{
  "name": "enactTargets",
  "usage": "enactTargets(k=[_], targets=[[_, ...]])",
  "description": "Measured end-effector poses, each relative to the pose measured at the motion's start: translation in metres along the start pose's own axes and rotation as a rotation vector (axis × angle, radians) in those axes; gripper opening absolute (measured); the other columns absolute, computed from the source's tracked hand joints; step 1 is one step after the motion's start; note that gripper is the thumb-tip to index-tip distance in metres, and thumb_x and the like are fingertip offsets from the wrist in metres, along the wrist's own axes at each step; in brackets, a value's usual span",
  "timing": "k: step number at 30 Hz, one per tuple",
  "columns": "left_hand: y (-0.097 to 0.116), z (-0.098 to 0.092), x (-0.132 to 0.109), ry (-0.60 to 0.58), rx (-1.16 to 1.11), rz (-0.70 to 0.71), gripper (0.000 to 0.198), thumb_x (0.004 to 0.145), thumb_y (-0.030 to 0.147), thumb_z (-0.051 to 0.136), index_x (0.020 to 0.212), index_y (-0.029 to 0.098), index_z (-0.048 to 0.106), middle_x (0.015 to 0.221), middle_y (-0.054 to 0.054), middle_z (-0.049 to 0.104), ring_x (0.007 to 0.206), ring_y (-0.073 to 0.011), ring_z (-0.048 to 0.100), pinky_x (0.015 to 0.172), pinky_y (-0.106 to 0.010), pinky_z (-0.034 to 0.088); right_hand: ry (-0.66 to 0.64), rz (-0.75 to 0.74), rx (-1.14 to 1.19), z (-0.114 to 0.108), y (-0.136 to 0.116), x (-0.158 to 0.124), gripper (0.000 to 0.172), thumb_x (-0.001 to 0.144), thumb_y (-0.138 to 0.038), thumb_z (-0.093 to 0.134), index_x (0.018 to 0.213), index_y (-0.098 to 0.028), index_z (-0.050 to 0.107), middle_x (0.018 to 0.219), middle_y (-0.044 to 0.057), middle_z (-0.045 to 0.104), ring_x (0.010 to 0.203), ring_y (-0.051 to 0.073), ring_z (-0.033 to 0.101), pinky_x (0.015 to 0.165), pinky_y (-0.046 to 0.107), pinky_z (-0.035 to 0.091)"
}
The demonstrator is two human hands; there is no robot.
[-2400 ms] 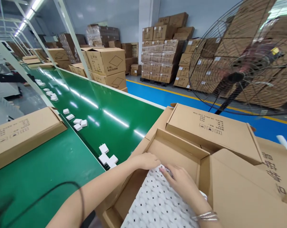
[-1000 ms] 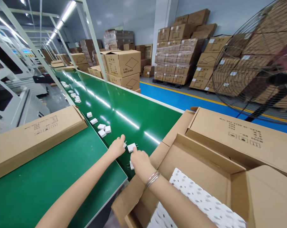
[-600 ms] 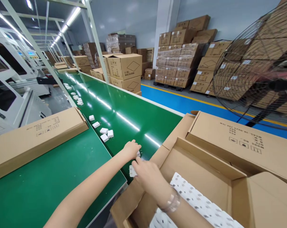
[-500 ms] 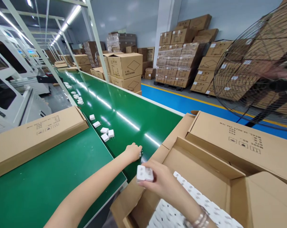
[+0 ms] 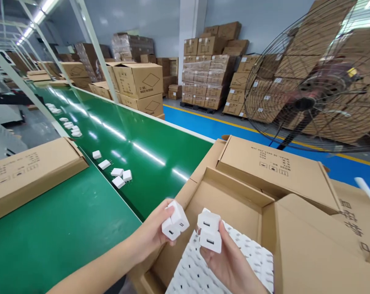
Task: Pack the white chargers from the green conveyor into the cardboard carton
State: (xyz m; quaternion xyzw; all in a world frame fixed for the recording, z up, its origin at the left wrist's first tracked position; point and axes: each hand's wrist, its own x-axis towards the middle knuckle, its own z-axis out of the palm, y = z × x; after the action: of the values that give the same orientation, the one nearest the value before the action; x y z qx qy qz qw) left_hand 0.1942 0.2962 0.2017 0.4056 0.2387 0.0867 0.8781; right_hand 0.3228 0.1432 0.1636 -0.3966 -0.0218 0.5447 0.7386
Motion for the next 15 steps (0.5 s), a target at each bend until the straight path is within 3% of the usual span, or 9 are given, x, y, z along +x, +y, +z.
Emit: enactTargets(k=[3, 6, 10, 15], targets=[[-0.01, 0.009, -0.011, -0.02, -0.179, -0.111, 0.043, 0.074, 0.054, 0.069, 0.09, 0.019, 0.051, 0.068, 0.003, 0.055, 0.054, -0.0067, 0.048, 0.049, -0.017, 0.04, -0.028, 0.034, -0.016, -0.003, 0.002, -0.006, 0.033, 0.08, -0.051, 0.065, 0.098, -0.025, 0.07, 0.089, 0.004, 0.071, 0.074, 0.017, 0.066, 0.06, 0.025, 0.055], [-0.013, 0.011, -0.018, -0.021, -0.29, -0.135, 0.045, 0.074, 0.054, 0.07, 0.097, 0.02, 0.053, 0.07, 0.003, 0.056, 0.055, -0.0073, 0.05, 0.048, -0.017, 0.038, -0.092, 0.106, -0.012, -0.009, 0.003, -0.011, 0.036, 0.08, -0.054, 0.064, 0.102, -0.027, 0.07, 0.097, 0.004, 0.072, 0.079, 0.015, 0.068, 0.067, 0.023, 0.055], [-0.012, 0.012, -0.025, -0.052, -0.36, -0.127, 0.041, 0.078, 0.052, 0.066, 0.103, 0.022, 0.053, 0.067, 0.004, 0.056, 0.054, -0.0082, 0.052, 0.045, -0.017, 0.038, -0.14, 0.188, 0.011, -0.017, 0.006, -0.014, 0.039, 0.082, -0.059, 0.059, 0.105, -0.03, 0.07, 0.099, 0.001, 0.074, 0.082, 0.012, 0.068, 0.068, 0.019, 0.054], [-0.014, 0.019, -0.034, -0.114, -0.377, -0.136, 0.036, 0.084, 0.052, 0.058, 0.103, 0.021, 0.053, 0.074, -0.001, 0.062, 0.058, -0.0118, 0.058, 0.044, -0.018, 0.041, -0.106, 0.261, 0.005, -0.014, 0.01, -0.02, 0.049, 0.074, -0.068, 0.061, 0.098, -0.028, 0.073, 0.091, 0.003, 0.075, 0.081, 0.016, 0.069, 0.066, 0.025, 0.055]])
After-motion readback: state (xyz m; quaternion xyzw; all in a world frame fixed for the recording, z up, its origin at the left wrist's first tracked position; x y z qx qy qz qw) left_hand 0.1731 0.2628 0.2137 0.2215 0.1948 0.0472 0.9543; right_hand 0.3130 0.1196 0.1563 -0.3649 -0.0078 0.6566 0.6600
